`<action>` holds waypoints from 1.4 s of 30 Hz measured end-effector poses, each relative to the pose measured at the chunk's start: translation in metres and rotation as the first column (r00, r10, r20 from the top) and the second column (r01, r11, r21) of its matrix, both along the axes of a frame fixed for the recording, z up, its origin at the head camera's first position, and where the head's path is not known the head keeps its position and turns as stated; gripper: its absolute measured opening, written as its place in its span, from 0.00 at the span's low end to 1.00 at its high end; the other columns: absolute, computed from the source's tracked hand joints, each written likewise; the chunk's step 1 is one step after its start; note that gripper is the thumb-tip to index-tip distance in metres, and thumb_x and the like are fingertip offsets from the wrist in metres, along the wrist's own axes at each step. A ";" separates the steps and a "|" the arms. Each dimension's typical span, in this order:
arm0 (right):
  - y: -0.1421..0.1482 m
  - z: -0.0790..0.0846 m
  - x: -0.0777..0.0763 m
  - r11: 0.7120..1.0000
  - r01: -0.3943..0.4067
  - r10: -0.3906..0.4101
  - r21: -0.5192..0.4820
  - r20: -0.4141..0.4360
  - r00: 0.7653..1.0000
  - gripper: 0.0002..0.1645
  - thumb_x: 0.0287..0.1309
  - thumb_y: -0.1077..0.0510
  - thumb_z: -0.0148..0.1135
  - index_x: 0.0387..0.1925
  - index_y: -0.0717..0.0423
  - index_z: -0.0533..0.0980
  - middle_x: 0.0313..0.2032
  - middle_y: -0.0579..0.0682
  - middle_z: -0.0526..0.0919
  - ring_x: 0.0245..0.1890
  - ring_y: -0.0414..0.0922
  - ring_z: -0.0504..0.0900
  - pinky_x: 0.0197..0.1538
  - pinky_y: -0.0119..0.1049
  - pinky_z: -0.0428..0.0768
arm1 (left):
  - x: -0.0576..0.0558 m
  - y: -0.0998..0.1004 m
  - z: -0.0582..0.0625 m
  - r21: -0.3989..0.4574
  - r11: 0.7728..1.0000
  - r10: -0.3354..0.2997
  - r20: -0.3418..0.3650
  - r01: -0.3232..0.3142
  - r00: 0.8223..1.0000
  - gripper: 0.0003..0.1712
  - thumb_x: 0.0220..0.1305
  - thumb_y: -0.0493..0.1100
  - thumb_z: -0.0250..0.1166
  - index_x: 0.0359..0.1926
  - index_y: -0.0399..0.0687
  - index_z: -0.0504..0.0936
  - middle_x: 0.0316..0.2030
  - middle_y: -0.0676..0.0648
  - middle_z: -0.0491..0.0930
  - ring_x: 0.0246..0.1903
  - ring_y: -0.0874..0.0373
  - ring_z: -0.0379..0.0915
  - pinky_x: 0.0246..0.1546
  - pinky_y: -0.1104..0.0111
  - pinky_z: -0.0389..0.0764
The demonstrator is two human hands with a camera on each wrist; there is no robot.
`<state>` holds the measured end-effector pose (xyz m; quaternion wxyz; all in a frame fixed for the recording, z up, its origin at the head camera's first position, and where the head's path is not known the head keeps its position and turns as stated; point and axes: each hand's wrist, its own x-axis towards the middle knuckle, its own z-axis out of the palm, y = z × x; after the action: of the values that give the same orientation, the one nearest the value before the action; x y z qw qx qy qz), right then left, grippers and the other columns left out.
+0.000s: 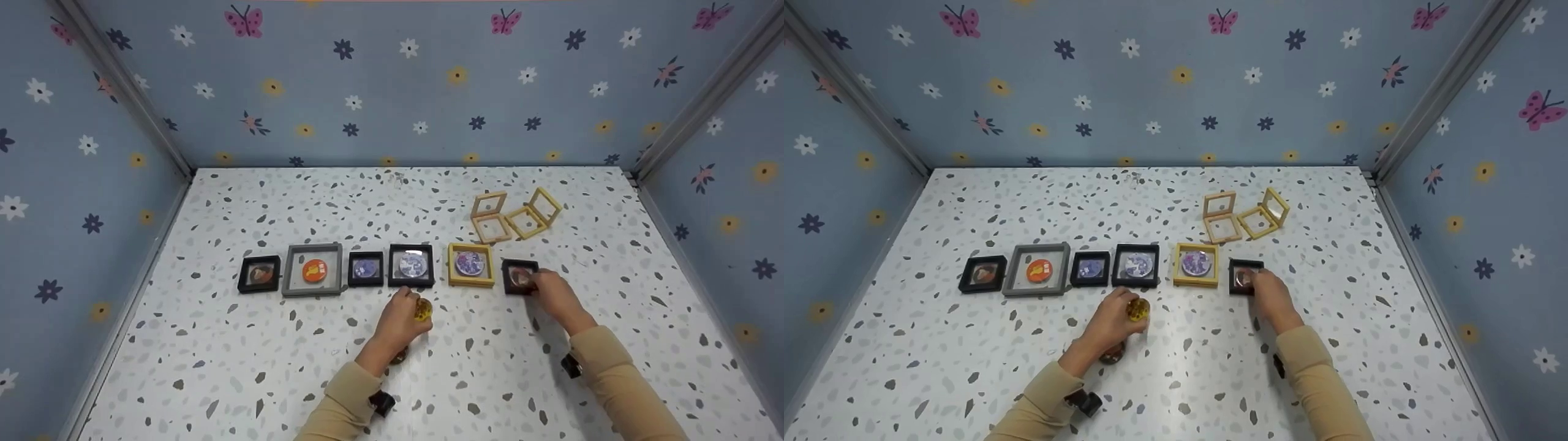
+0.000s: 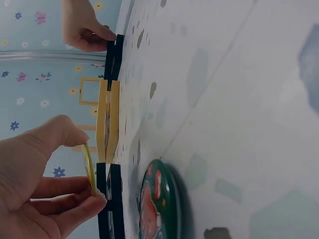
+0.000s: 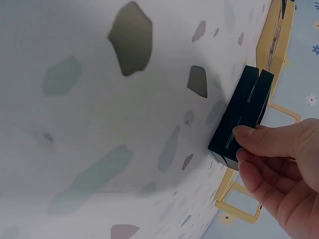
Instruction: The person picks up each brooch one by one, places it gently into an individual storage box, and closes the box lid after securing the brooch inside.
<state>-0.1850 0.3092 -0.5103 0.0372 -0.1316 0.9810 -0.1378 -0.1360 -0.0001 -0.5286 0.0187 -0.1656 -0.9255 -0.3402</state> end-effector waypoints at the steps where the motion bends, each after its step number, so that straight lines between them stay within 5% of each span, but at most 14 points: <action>1: 0.000 0.000 -0.001 1.000 0.000 0.000 -0.003 -0.002 1.000 0.08 0.45 0.74 0.61 0.31 0.66 0.79 0.29 0.62 0.78 0.32 0.57 0.78 0.34 0.48 0.76 | 0.001 -0.001 0.001 0.023 1.000 0.006 0.003 -0.006 1.000 0.21 0.38 0.39 0.66 0.36 0.32 0.77 0.32 0.46 0.68 0.27 0.57 0.66 0.28 0.69 0.73; 10: 0.002 0.001 -0.008 0.999 -0.037 0.037 -0.010 -0.010 0.999 0.09 0.46 0.73 0.61 0.33 0.65 0.80 0.31 0.63 0.80 0.35 0.58 0.79 0.38 0.49 0.76 | 0.010 -0.011 0.009 0.133 0.991 0.025 -0.007 -0.024 1.000 0.23 0.40 0.40 0.68 0.40 0.32 0.76 0.36 0.44 0.70 0.32 0.55 0.70 0.32 0.67 0.76; 16: 0.002 0.009 -0.014 0.996 -0.078 0.081 -0.039 0.100 0.992 0.19 0.46 0.76 0.59 0.43 0.65 0.78 0.31 0.61 0.80 0.33 0.54 0.78 0.32 0.44 0.77 | 0.014 -0.018 0.009 0.190 0.981 0.048 -0.055 -0.036 0.997 0.21 0.40 0.39 0.68 0.38 0.32 0.77 0.34 0.45 0.71 0.31 0.55 0.71 0.32 0.68 0.76; 21: -0.001 0.022 -0.024 0.993 -0.107 0.112 -0.040 0.135 0.985 0.12 0.46 0.72 0.62 0.37 0.67 0.79 0.28 0.57 0.80 0.29 0.51 0.78 0.32 0.44 0.76 | 0.017 -0.022 0.008 0.212 0.976 0.063 -0.083 -0.044 0.995 0.20 0.41 0.39 0.68 0.37 0.33 0.77 0.32 0.46 0.71 0.30 0.57 0.70 0.31 0.68 0.76; 26: -0.007 0.037 -0.039 0.992 -0.128 0.129 -0.021 0.101 0.986 0.05 0.48 0.65 0.64 0.27 0.66 0.78 0.24 0.56 0.79 0.23 0.47 0.75 0.28 0.43 0.75 | 0.020 -0.025 0.008 0.222 0.974 0.068 -0.063 -0.052 0.996 0.20 0.43 0.40 0.68 0.39 0.33 0.77 0.33 0.46 0.70 0.31 0.56 0.70 0.32 0.67 0.75; 42: -0.036 0.061 -0.088 0.996 -0.071 0.074 0.052 -0.068 0.995 0.22 0.47 0.69 0.63 0.46 0.71 0.71 0.41 0.67 0.72 0.38 0.59 0.75 0.40 0.49 0.75 | 0.027 -0.029 0.006 0.261 0.963 0.090 -0.076 -0.067 0.993 0.20 0.42 0.38 0.69 0.38 0.32 0.77 0.32 0.45 0.72 0.31 0.56 0.71 0.32 0.66 0.76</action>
<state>-0.2733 0.2735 -0.4493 0.0113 -0.1709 0.9793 -0.1074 -0.1085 -0.0289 -0.5226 0.0940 -0.1395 -0.8776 -0.4490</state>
